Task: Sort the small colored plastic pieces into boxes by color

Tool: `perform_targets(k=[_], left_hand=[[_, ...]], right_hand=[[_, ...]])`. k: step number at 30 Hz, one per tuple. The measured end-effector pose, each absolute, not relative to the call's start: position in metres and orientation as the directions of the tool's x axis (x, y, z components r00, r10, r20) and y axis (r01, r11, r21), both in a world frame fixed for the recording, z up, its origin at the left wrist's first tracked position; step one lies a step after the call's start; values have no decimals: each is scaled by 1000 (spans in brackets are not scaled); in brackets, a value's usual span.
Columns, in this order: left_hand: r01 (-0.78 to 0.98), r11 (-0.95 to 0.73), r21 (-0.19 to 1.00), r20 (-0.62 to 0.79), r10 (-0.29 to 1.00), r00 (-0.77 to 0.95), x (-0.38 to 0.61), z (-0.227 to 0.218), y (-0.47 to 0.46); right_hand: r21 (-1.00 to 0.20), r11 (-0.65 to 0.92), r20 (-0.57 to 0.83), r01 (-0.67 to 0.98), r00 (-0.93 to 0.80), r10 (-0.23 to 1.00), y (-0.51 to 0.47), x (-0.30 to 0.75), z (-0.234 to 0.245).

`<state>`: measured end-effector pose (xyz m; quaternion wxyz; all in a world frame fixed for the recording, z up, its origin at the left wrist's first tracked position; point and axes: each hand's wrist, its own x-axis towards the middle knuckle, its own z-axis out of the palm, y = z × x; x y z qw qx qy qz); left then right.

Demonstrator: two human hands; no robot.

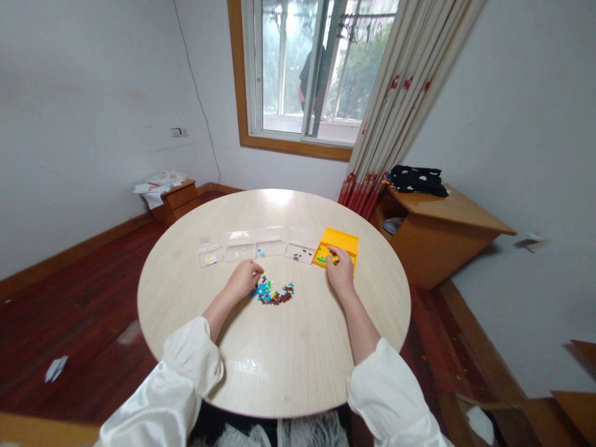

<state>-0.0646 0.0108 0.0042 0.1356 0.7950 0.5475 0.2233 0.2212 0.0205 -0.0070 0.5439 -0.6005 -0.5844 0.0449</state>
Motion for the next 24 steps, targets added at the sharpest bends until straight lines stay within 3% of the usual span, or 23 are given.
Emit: perform_targets(k=[19, 21, 24], left_hand=[[828, -326, 457, 229, 942, 245, -63, 6, 15], [818, -309, 486, 285, 940, 186, -70, 8, 13], [810, -188, 556, 384, 922, -49, -97, 12, 13]], right_hand=[[-657, 402, 582, 638, 90, 808, 10, 184, -6], [-661, 417, 572, 624, 59, 818, 8, 179, -7], [-661, 453, 555, 599, -16, 832, 4, 169, -10]])
